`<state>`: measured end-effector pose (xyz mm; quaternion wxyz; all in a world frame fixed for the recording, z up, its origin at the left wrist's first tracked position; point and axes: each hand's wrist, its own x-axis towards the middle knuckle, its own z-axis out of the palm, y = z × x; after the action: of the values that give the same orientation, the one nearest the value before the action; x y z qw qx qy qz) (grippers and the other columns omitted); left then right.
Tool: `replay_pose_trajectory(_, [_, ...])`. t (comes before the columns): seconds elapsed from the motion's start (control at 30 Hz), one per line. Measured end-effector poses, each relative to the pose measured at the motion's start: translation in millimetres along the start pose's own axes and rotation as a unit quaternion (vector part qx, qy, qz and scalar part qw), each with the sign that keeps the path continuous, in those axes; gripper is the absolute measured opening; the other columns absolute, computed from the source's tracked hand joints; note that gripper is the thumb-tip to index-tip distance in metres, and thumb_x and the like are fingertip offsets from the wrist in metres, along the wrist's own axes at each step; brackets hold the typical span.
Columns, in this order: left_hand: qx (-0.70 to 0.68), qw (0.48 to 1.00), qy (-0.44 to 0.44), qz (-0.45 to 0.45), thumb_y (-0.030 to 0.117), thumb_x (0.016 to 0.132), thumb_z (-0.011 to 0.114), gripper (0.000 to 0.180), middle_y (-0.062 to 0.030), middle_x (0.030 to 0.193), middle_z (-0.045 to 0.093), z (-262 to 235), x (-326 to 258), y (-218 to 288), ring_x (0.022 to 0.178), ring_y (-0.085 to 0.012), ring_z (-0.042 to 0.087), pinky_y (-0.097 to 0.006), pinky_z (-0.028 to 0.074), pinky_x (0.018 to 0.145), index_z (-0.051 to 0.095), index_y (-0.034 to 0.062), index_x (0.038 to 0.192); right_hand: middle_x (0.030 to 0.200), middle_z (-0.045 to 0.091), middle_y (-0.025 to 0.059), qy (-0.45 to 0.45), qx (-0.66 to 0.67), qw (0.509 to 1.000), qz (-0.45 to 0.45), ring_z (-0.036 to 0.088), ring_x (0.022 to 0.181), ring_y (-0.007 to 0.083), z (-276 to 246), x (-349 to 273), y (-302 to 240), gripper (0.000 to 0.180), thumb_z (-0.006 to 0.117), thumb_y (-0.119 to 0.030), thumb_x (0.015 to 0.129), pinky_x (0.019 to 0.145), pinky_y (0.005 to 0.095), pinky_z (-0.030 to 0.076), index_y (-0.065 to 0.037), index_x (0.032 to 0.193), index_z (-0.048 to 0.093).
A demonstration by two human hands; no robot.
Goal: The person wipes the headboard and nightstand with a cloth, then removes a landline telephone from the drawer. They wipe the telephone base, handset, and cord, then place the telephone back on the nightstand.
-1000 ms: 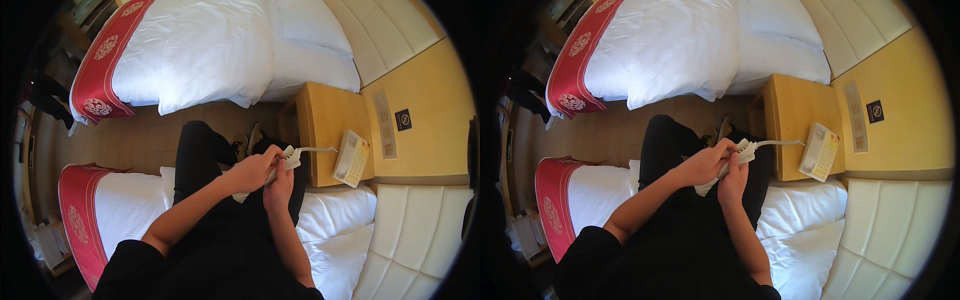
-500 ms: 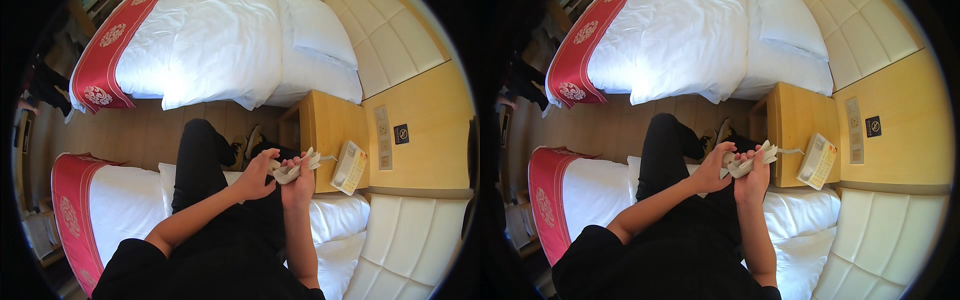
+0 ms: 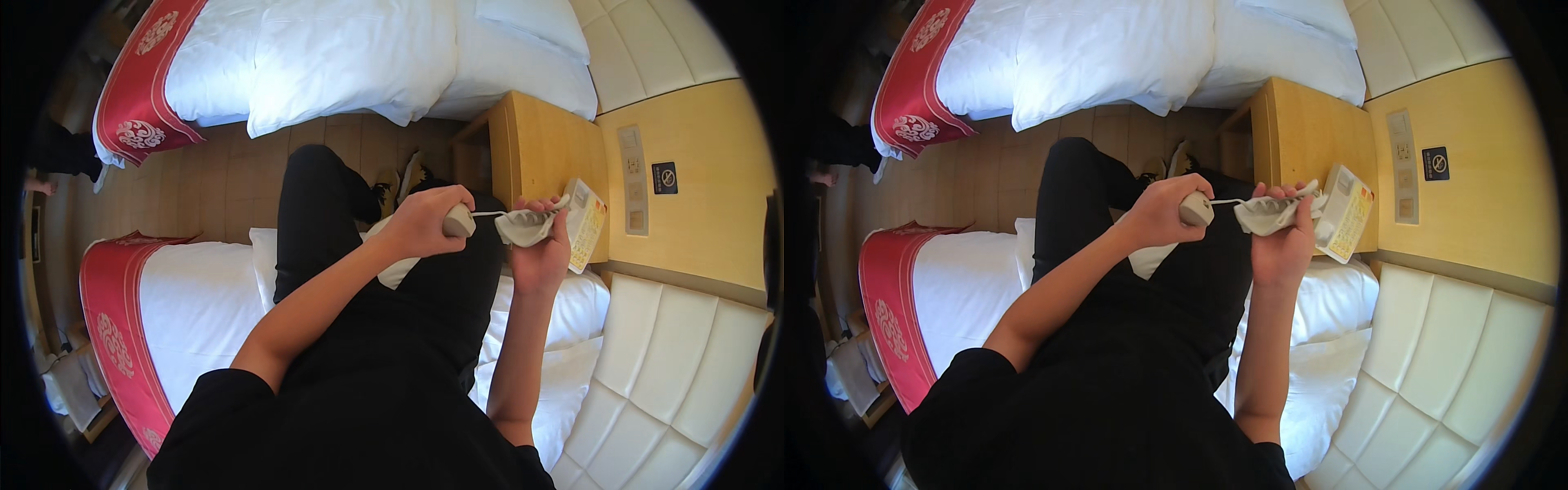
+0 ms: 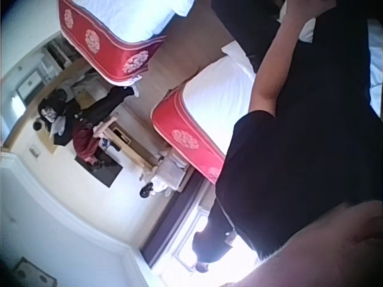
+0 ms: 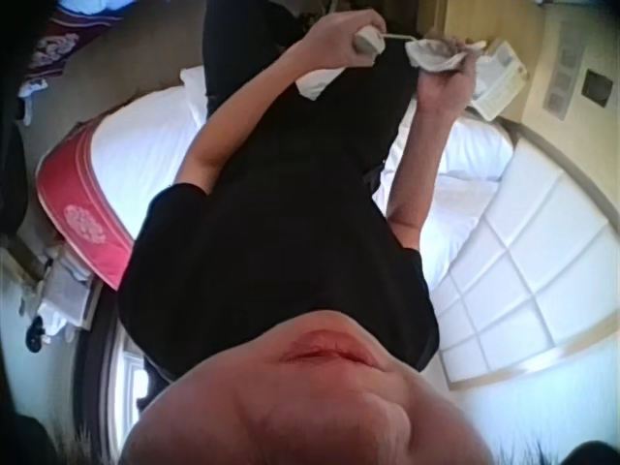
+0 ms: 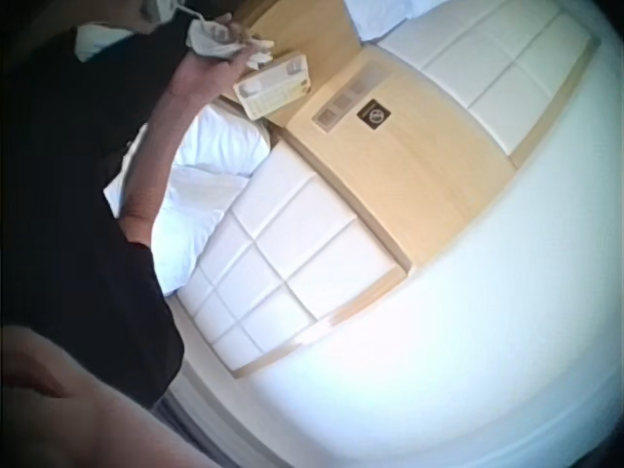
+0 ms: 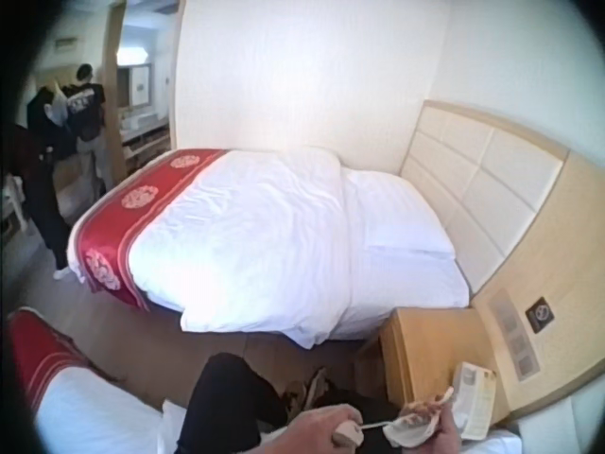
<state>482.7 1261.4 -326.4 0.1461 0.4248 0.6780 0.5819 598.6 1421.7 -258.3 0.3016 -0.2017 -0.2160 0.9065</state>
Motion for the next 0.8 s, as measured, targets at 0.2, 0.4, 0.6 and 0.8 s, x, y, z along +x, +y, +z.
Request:
replay_pose_trajectory(0.2, [0.021, 0.994, -0.084, -0.065, 0.013, 0.067, 0.076, 0.039, -0.0091, 0.08, 0.064, -25.9, 4.5, 16.5, 0.071, -0.0258, 0.066, -0.034, 0.051, 0.067, 0.053, 0.0091, 0.097, 0.099, 0.057, 0.0068, -0.026, 0.041, 0.998, -0.036, 0.057, 0.099, 0.0218, -54.0, 27.6, -27.0, 0.025, 0.042, -0.025, 0.109, 0.113, 0.0435, 0.04, -0.002, 0.114, 0.051])
replay_pose_trajectory(0.4, [-0.039, 0.991, -0.1, -0.084, 0.013, 0.069, 0.081, 0.042, -0.0085, 0.078, 0.064, -43.4, 12.5, 18.9, 0.072, -0.0223, 0.067, -0.033, 0.05, 0.065, 0.049, 0.0089, 0.096, 0.1, 0.06, 0.0088, 0.138, -0.098, 0.984, 0.046, 0.06, 0.096, 0.0228, -77.0, 18.0, -3.1, 0.032, 0.041, -0.031, 0.109, 0.098, 0.047, 0.05, -0.003, 0.118, 0.053])
replay_pose_trajectory(0.6, [0.022, 0.986, -0.116, -0.117, 0.01, 0.066, 0.079, 0.052, -0.0103, 0.079, 0.065, -65.7, 19.4, 29.3, 0.073, -0.0276, 0.066, -0.035, 0.049, 0.067, 0.043, 0.0098, 0.104, 0.09, 0.057, 0.0084, 0.165, -0.099, 0.98, 0.044, 0.056, 0.082, 0.0234, -133.5, 5.6, -17.7, 0.033, 0.039, -0.033, 0.109, 0.085, 0.0437, 0.051, -0.004, 0.114, 0.053])
replay_pose_trajectory(0.8, [0.105, 0.974, -0.169, -0.111, 0.013, 0.064, 0.077, 0.063, -0.0135, 0.081, 0.066, -65.6, 31.4, 46.1, 0.074, -0.0365, 0.064, -0.04, 0.049, 0.068, 0.037, 0.0097, 0.113, 0.108, 0.063, 0.0129, 0.106, -0.342, 0.915, -0.183, 0.06, 0.099, 0.0236, -26.8, -9.9, -8.2, 0.047, 0.029, -0.036, 0.111, 0.095, 0.0382, 0.048, 0.001, 0.13, 0.052])
